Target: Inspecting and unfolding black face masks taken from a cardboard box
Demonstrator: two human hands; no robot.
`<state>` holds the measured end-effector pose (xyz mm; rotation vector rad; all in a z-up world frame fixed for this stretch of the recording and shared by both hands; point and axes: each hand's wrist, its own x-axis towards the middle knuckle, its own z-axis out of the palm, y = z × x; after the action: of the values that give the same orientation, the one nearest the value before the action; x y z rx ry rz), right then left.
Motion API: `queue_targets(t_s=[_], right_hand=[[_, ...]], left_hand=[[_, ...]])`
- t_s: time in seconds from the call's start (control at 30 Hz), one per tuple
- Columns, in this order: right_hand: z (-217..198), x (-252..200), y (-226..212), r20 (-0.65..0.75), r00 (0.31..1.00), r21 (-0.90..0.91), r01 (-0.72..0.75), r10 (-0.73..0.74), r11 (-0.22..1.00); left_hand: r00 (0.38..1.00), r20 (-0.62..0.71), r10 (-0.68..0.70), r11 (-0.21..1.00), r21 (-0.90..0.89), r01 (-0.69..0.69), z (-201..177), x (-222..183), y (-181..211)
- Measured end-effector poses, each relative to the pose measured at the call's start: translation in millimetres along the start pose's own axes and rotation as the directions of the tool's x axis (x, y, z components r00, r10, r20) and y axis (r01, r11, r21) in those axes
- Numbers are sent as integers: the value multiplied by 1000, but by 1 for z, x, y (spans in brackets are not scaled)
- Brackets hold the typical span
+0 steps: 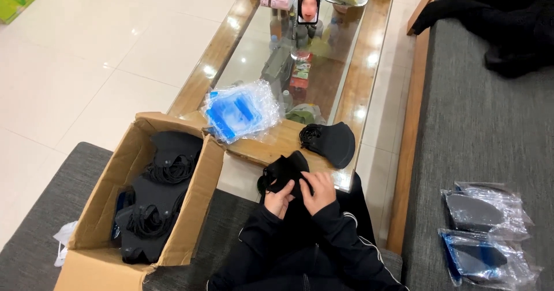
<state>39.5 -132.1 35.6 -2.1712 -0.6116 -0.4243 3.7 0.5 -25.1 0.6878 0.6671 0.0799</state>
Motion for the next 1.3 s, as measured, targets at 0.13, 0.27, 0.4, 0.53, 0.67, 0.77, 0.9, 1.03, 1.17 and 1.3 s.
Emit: queue_targets(t_s=[0.13, 0.27, 0.4, 0.53, 0.67, 0.77, 0.9, 1.03, 1.17, 1.3], right_hand=[[-6, -3, -17, 56, 998, 60, -33, 30, 998], [-13, 0, -26, 68, 996, 55, -62, 58, 997], [-14, 2, -25, 14, 992, 55, -124, 123, 991], [-19, 10, -27, -16, 987, 82, -159, 161, 984], [-20, 23, -11, -102, 970, 224, -192, 219, 955], [0, 21, 46, -130, 900, 401, -337, 416, 852], [-4, 35, 86, -23, 732, 628, -520, 681, 579], [-12, 38, 109, 8, 661, 555, -627, 750, 546], [-7, 35, 134, -31, 616, 506, -669, 787, 544], [-9, 33, 135, -89, 610, 273, -745, 787, 608]], left_hand=[[998, 3, -67, 994, -87, 67, 4, -6, 12], [995, 39, -94, 994, -59, 96, -17, 13, -6], [995, 45, -88, 996, -23, 89, -32, 26, -23], [997, 22, -77, 997, -28, 77, -37, 35, -31], [991, 16, -131, 988, -78, 132, -25, 24, -16], [993, -13, -120, 989, -83, 119, -21, 19, -12], [997, -42, -72, 996, -57, 69, -6, 5, -2], [998, -42, -54, 998, -20, 54, -3, -2, 1], [997, -30, -76, 997, -21, 75, 0, -2, 4], [994, -38, -98, 995, -10, 98, 1, -1, 7]])
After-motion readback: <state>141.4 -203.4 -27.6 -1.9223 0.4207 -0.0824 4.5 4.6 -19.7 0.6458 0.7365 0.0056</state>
